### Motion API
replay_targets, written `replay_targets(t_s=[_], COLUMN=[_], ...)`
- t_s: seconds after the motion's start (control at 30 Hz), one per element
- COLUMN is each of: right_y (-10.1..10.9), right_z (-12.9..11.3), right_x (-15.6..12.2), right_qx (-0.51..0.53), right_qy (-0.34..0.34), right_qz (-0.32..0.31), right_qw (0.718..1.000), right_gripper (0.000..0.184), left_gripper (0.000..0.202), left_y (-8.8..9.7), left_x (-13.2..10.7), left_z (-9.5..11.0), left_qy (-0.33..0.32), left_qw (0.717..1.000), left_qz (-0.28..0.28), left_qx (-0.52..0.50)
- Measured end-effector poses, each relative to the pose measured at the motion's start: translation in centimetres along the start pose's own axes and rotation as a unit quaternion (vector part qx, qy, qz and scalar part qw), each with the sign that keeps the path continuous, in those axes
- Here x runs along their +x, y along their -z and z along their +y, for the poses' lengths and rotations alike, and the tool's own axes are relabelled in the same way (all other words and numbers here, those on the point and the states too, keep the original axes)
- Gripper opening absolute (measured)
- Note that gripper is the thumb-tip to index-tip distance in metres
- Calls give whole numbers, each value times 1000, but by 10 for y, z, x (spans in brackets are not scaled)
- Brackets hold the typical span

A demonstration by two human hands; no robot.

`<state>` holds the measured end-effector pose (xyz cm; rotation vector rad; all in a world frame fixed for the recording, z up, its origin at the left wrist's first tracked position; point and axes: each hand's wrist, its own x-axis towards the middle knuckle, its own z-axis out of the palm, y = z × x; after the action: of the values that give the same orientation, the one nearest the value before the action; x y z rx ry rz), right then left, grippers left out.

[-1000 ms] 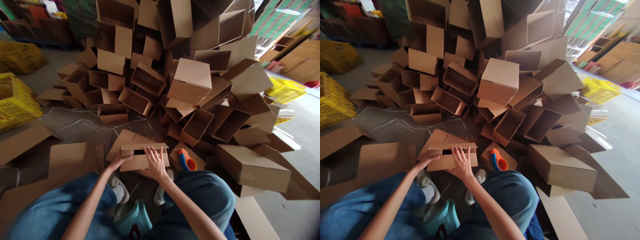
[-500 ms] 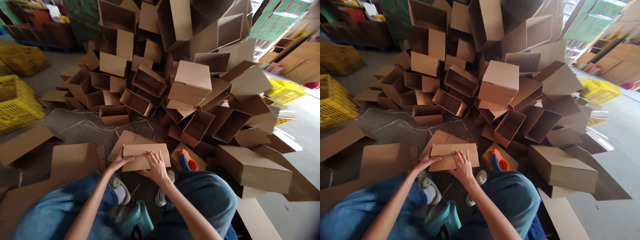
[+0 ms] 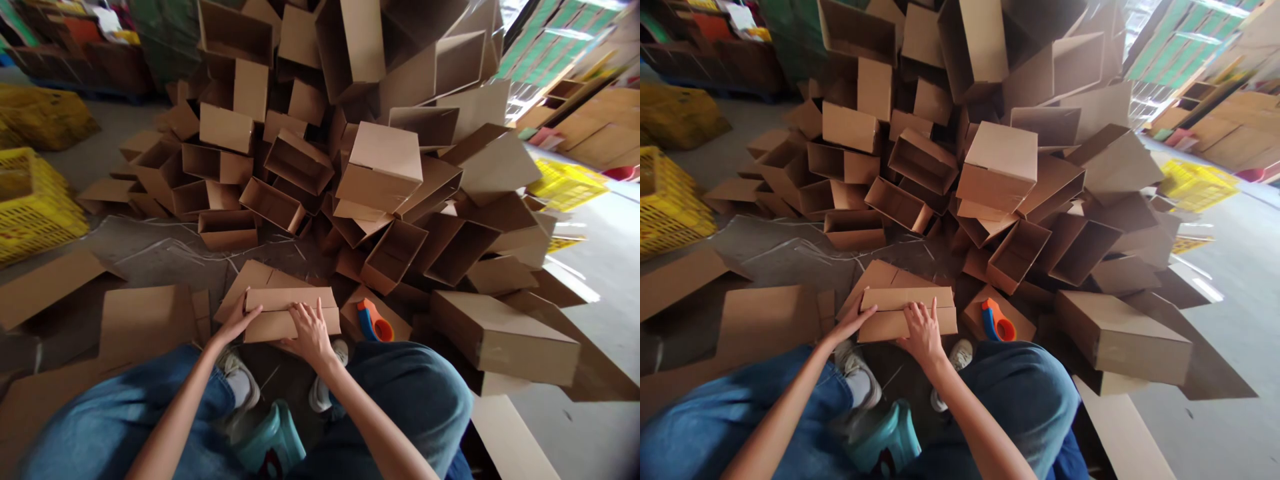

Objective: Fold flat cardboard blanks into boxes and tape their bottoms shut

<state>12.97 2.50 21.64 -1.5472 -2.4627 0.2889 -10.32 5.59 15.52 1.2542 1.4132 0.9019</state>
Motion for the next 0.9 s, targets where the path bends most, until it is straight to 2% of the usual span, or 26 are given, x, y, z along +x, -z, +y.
replay_targets(t_s=[0.13, 0.27, 0.37, 0.53, 0.8, 0.9], right_y=[4, 16, 23, 27, 28, 25], right_z=[0, 0, -1, -2, -7, 5], right_x=[0, 8, 21, 38, 41, 38], right_qx=[17, -9, -51, -65, -57, -19], right_qy=[-6, -20, -33, -72, -91, -93], right_qz=[-3, -11, -51, -90, -76, -41], right_qw=[1000, 1000, 997, 991, 991, 995], right_gripper=[64, 23, 31, 21, 21, 18], left_gripper=[87, 92, 95, 101, 106, 105], left_y=[2, 3, 3, 4, 7, 9], left_x=[-2, -5, -7, -7, -3, 0], left_z=[2, 6, 10, 14, 25, 25], left_qy=[1, 24, 31, 50, 105, 115], left_qw=[1000, 1000, 998, 997, 991, 990], left_qz=[-7, -15, -22, -16, -12, -9], left_qx=[10, -14, -46, -62, -81, -85])
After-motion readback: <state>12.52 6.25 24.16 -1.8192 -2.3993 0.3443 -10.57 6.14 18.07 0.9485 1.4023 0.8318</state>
